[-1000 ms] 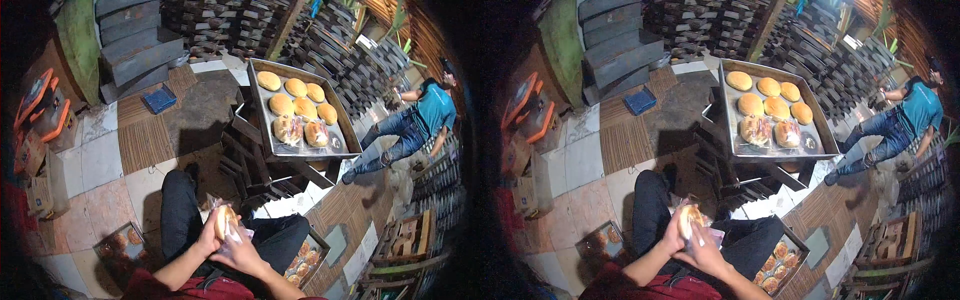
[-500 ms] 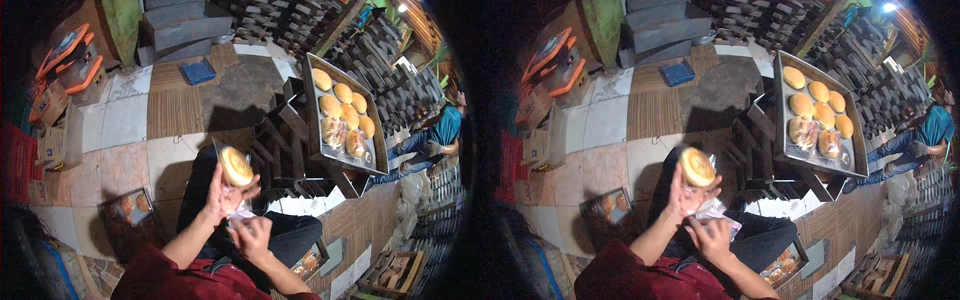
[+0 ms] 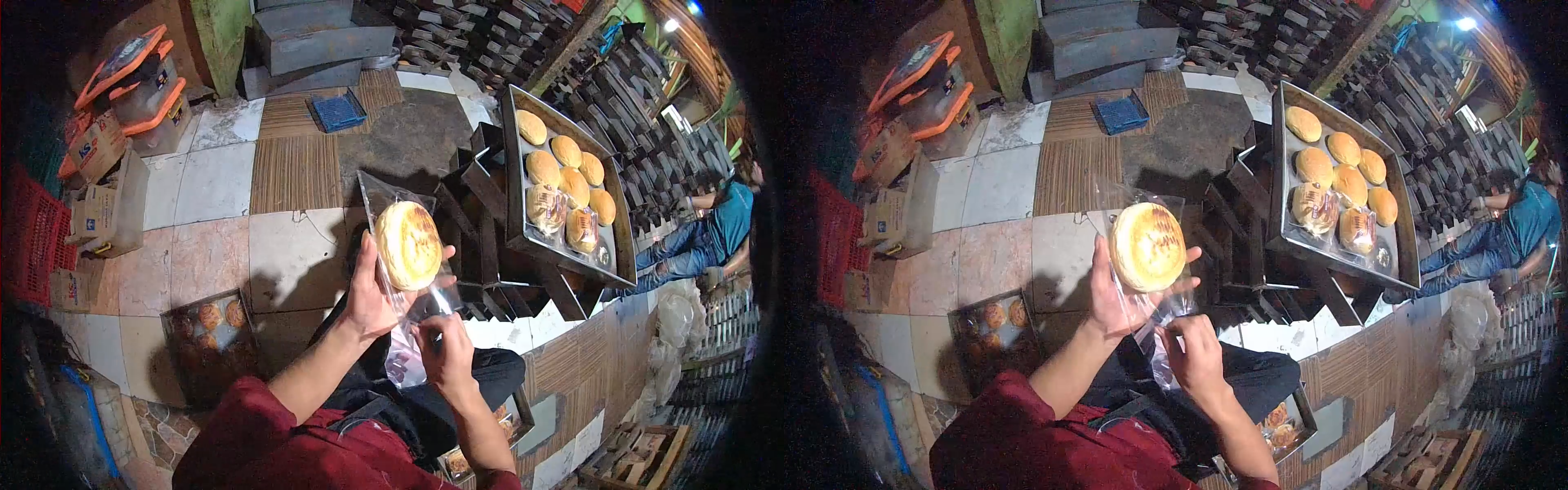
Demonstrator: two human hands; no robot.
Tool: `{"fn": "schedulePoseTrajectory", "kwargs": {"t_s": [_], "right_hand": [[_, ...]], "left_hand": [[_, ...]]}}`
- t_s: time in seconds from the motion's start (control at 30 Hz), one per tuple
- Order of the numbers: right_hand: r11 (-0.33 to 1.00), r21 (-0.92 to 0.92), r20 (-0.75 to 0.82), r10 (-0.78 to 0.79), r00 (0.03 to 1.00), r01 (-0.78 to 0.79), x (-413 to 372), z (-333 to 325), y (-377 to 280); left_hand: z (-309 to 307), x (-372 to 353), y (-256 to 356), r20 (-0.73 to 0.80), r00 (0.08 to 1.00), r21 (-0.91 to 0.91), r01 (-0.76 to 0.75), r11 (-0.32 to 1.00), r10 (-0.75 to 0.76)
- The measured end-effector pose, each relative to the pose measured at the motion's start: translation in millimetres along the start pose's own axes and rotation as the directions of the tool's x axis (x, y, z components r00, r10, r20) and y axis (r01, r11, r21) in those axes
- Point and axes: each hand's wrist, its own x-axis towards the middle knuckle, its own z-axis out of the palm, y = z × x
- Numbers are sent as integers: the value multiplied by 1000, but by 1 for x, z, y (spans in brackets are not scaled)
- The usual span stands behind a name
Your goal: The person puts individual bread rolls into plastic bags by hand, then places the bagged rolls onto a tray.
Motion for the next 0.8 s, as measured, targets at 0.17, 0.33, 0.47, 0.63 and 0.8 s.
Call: {"fn": "schedulePoseTrajectory", "kwargs": {"t_s": [0.17, 0.33, 0.47, 0.63, 0.8], "right_hand": [[972, 131, 91, 184, 979, -195, -2, -11, -4], [490, 705, 179, 576, 797, -513, -15, -9, 4], [969, 183, 78, 154, 985, -166, -8, -7, 8], [958, -150, 255, 276, 927, -244, -8, 22, 4], [532, 226, 871, -485, -75, -816, -35, 16, -34]], "left_hand": [[-1, 1, -12, -12, 1000, 40, -8, 999, 8], [-7, 4, -18, -29, 999, 108, 34, 994, -31], [-11, 2, -12, -152, 988, 108, 11, 994, 5], [-33, -9, -6, -394, 913, 205, -22, 979, 103], [-78, -6, 33, -685, 707, 103, -145, 984, 176]]}}
